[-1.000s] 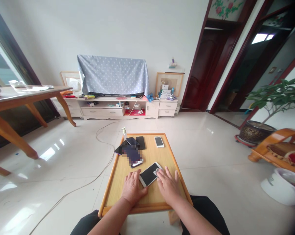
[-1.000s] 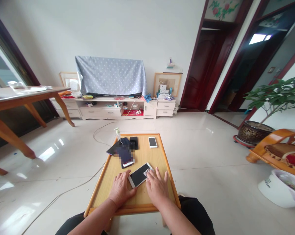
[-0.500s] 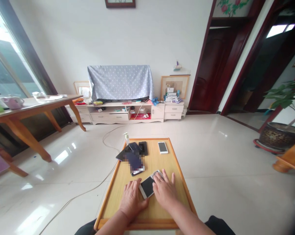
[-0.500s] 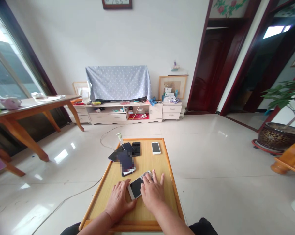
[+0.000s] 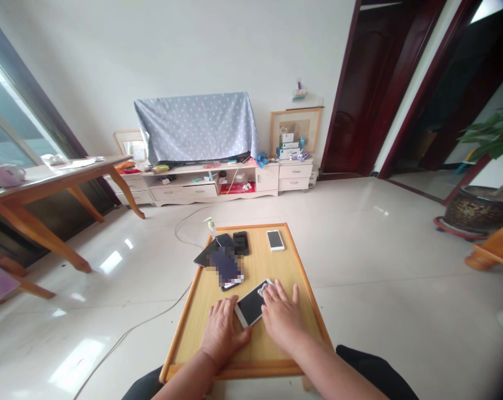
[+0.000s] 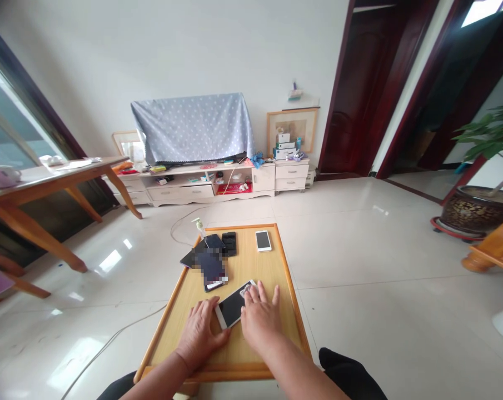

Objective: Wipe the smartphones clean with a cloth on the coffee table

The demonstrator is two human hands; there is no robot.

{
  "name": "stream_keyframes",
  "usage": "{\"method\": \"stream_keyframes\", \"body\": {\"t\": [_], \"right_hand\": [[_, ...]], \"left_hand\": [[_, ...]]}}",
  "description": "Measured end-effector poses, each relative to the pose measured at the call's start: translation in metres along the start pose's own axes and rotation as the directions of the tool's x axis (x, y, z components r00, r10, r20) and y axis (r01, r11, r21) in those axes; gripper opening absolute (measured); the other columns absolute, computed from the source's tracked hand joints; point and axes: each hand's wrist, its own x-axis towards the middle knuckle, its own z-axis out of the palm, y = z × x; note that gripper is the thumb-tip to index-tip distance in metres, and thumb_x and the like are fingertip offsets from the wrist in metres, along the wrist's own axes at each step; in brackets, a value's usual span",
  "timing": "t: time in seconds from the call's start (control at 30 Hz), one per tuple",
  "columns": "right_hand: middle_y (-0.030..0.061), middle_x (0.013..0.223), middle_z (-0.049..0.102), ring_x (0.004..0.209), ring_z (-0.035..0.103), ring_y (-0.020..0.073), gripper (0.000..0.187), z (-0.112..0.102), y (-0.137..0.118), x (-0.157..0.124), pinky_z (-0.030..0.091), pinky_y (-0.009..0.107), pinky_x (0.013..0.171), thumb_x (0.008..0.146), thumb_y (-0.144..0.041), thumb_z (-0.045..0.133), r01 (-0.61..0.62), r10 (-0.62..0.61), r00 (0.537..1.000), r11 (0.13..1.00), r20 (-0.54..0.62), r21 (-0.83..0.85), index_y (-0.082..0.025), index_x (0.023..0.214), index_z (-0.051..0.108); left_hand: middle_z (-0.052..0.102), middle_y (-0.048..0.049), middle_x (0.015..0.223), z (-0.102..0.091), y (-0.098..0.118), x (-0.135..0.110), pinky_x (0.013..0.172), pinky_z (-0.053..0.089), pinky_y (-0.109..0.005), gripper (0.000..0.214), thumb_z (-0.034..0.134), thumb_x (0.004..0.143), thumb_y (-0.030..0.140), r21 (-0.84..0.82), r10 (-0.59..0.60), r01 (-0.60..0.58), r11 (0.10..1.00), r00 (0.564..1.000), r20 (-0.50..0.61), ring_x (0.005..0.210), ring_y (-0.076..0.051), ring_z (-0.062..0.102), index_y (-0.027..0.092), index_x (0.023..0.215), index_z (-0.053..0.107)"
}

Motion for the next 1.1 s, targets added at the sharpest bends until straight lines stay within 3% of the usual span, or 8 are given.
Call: {"method": "stream_keyframes", "body": {"t": [0.13, 0.27, 0.37, 0.43, 0.67, 0.8, 0.9, 1.1], "right_hand": [[0.004, 0.15, 0.051, 0.147, 0.031, 0.0283, 0.044, 0.007, -0.013, -0.028, -0.009, 0.06, 0.119, 0.102, -0.035, 0.038, 0.193, -0.194, 0.981, 0.978, -0.002, 0.077, -0.03, 0.143, 0.052], [0.0047, 0.144, 0.057, 0.142, 0.037, 0.0321, 0.039, -0.001, 0.01, -0.014, 0.008, 0.062, 0.118, 0.101, -0.033, 0.041, 0.047, -0.043, 0.998, 0.997, -0.054, 0.056, -0.029, 0.135, 0.06], [0.0073, 0.134, 0.064, 0.126, 0.052, 0.0282, 0.033, -0.008, 0.03, 0.003, 0.035, 0.046, 0.107, 0.098, -0.025, 0.045, -0.031, 0.036, 0.994, 0.998, -0.098, 0.057, -0.026, 0.122, 0.069], [0.0082, 0.118, 0.069, 0.108, 0.059, 0.0245, 0.029, -0.006, 0.031, 0.006, 0.043, 0.037, 0.094, 0.097, -0.02, 0.047, -0.006, 0.014, 0.992, 0.998, -0.129, 0.063, -0.024, 0.108, 0.073], [0.0053, 0.094, 0.063, 0.095, 0.057, 0.0208, 0.023, 0.013, -0.005, -0.013, 0.044, 0.03, 0.085, 0.096, -0.016, 0.049, 0.232, -0.2, 0.957, 0.962, -0.208, 0.143, -0.024, 0.091, 0.07], [0.0053, 0.094, 0.062, 0.091, 0.058, 0.0202, 0.02, 0.007, 0.009, -0.002, 0.045, 0.029, 0.08, 0.094, -0.015, 0.049, 0.117, -0.064, 0.964, 0.973, -0.259, 0.198, -0.023, 0.091, 0.067], [0.0078, 0.103, 0.063, 0.092, 0.06, 0.0206, 0.025, -0.002, 0.028, 0.012, 0.048, 0.03, 0.08, 0.094, -0.016, 0.048, 0.03, 0.056, 0.95, 0.962, -0.308, 0.27, -0.023, 0.111, 0.065], [0.0102, 0.11, 0.065, 0.097, 0.063, 0.0214, 0.029, -0.016, 0.045, 0.022, 0.051, 0.032, 0.087, 0.097, -0.025, 0.042, 0.05, 0.164, 0.902, 0.879, -0.399, 0.474, -0.021, 0.112, 0.067]], "left_hand": [[0.063, -0.0123, 0.116, -0.001, 0.003, 0.001, 0.095, 0.044, -0.049, 0.068, 0.072, 0.071, 0.045, 0.022, -0.019, 0.019, 1.0, 0.999, 0.026, 0.108, -0.032, 0.058, 0.02, 0.13, 0.049], [0.064, -0.01, 0.113, -0.006, 0.009, 0.002, 0.093, 0.045, -0.047, 0.058, 0.073, 0.07, 0.04, 0.053, 0.0, -0.002, 0.999, 0.999, 0.042, 0.105, -0.031, 0.058, 0.022, 0.123, 0.056], [0.066, -0.0092, 0.112, -0.009, 0.014, 0.002, 0.093, 0.044, -0.046, 0.05, 0.073, 0.071, 0.037, 0.083, 0.045, -0.048, 0.995, 0.999, 0.029, 0.104, -0.03, 0.059, 0.023, 0.116, 0.06], [0.068, -0.009, 0.112, -0.011, 0.017, 0.001, 0.093, 0.044, -0.047, 0.048, 0.073, 0.071, 0.037, 0.108, 0.074, -0.076, 0.991, 0.997, 0.015, 0.104, -0.03, 0.06, 0.023, 0.116, 0.062], [0.072, -0.0098, 0.111, -0.018, 0.028, 0.001, 0.091, 0.043, -0.048, 0.038, 0.07, 0.077, 0.037, 0.217, 0.144, -0.141, 0.966, 0.99, 0.0, 0.098, -0.029, 0.064, 0.021, 0.112, 0.067], [0.072, -0.0092, 0.108, -0.025, 0.035, 0.005, 0.09, 0.043, -0.048, 0.033, 0.067, 0.08, 0.036, 0.244, 0.191, -0.19, 0.951, 0.981, 0.02, 0.095, -0.028, 0.064, 0.021, 0.11, 0.066], [0.072, -0.0074, 0.103, -0.031, 0.038, 0.01, 0.09, 0.041, -0.047, 0.03, 0.063, 0.084, 0.032, 0.246, 0.216, -0.221, 0.944, 0.975, 0.048, 0.092, -0.026, 0.064, 0.022, 0.113, 0.064], [0.07, -0.0049, 0.085, -0.039, 0.042, 0.021, 0.085, 0.039, -0.043, 0.024, 0.042, 0.096, 0.023, 0.197, 0.206, -0.216, 0.956, 0.976, 0.073, 0.081, -0.023, 0.062, 0.024, 0.109, 0.062]]}}
